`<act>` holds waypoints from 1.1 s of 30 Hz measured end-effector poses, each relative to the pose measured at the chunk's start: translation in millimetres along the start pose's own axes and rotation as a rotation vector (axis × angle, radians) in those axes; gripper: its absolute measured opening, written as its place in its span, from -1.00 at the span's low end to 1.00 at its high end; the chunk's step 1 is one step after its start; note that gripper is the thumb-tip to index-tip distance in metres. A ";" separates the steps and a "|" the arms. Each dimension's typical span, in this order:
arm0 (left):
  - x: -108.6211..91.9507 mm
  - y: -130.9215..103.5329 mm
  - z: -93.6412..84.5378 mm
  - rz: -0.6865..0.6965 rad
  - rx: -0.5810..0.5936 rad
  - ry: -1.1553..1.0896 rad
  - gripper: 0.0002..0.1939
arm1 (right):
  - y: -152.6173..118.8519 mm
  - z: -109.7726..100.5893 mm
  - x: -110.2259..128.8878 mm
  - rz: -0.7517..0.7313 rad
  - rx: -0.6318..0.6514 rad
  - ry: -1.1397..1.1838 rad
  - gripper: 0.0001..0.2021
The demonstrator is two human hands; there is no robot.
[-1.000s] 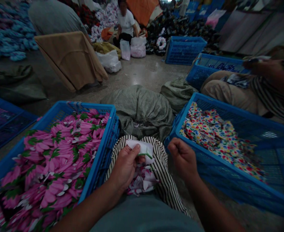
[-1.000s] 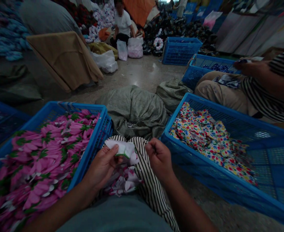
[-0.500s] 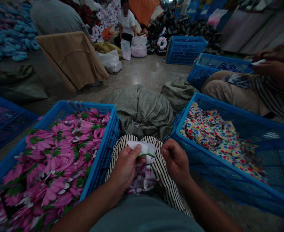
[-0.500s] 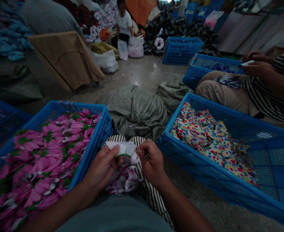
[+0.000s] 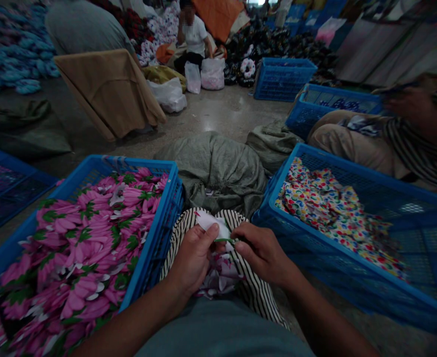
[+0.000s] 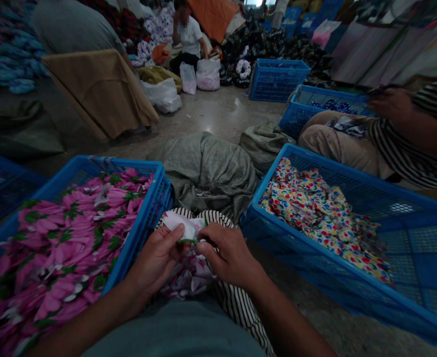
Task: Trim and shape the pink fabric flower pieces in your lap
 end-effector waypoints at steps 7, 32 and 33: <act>5.7 -2.1 1.0 -0.031 0.028 0.005 -0.88 | -2.1 1.4 3.2 -0.035 -0.005 0.007 -0.80; -13.2 13.6 -25.5 0.029 0.036 0.103 -0.52 | -11.6 33.3 -27.6 0.674 -0.521 1.260 -0.69; -6.7 10.4 -19.9 -0.047 0.075 0.089 -0.51 | -10.3 36.6 -24.6 0.698 -0.508 1.291 -0.69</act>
Point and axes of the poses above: each hand's wrist, its own y-axis towards the middle knuckle, its own z-axis out of the palm, x = y × z, the point moved 3 cm from there along y, towards the middle knuckle, and after that the axes turned 1 degree about z, right-handed, at the moved point
